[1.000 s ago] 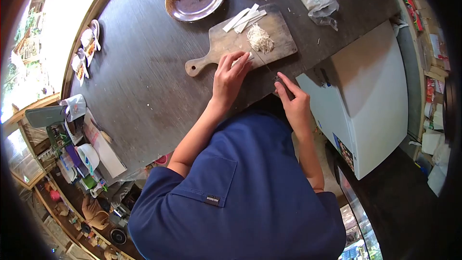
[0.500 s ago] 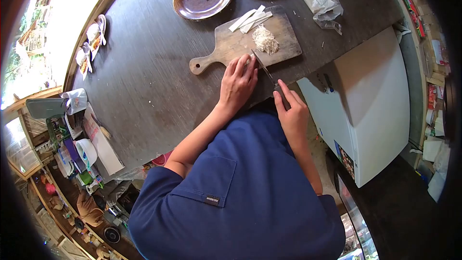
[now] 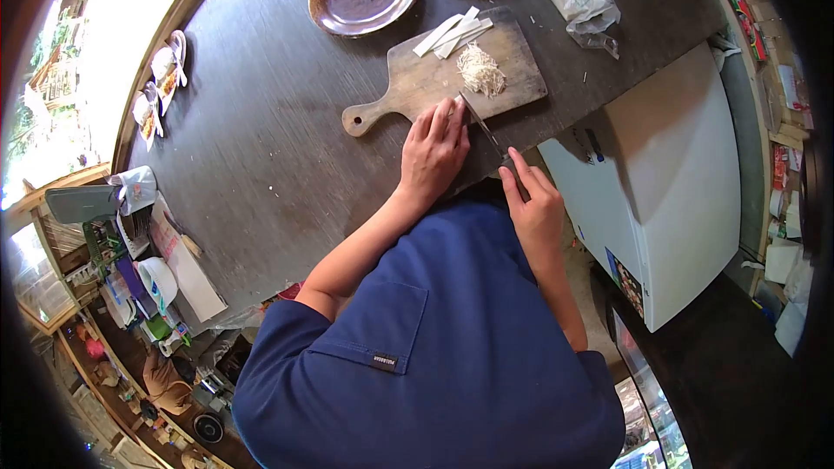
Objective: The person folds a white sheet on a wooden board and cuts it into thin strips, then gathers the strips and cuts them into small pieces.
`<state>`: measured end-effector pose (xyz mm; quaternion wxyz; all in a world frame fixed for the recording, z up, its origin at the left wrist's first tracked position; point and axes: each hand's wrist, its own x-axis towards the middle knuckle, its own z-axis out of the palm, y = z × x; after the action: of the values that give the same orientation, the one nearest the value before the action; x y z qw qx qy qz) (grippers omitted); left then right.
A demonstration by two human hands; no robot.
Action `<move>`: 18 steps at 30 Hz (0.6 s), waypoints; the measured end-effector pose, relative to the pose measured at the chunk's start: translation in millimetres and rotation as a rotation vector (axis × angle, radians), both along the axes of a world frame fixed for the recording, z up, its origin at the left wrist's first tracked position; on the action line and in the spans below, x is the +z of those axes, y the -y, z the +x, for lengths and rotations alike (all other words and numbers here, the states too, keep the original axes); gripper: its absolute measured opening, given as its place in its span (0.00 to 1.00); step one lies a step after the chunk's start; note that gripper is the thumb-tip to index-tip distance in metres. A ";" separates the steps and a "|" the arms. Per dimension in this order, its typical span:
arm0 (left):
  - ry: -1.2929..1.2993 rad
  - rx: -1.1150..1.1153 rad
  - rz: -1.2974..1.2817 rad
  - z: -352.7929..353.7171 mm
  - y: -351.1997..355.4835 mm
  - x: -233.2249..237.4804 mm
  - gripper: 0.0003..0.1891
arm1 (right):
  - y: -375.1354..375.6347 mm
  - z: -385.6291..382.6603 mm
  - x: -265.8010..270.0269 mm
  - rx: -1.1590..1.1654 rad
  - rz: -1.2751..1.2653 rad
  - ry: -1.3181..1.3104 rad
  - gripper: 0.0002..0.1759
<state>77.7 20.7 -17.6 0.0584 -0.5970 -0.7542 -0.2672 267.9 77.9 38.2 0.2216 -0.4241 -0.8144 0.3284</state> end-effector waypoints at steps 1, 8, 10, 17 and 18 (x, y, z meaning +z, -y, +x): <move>-0.002 -0.002 0.002 -0.1 0.5 0.4 0.25 | 1.0 -0.4 -0.9 0.002 -0.003 -0.001 0.18; -0.013 -0.008 -0.031 -1.6 2.2 -0.8 0.26 | 9.3 -9.3 -5.5 -0.027 0.020 0.056 0.18; -0.021 -0.017 -0.030 0.1 0.5 -0.1 0.27 | 1.8 -15.5 -14.9 -0.023 0.033 0.022 0.18; -0.079 0.006 0.010 0.2 -0.4 -3.3 0.28 | -8.8 -14.8 -13.2 -0.034 -0.012 -0.053 0.17; -0.067 0.002 0.013 1.4 -0.6 -2.6 0.28 | -5.6 -12.6 -10.0 -0.037 -0.016 -0.051 0.17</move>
<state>79.1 21.3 -20.2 0.0876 -0.6045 -0.7506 -0.2520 255.2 83.5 28.3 0.2450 -0.4323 -0.7978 0.3415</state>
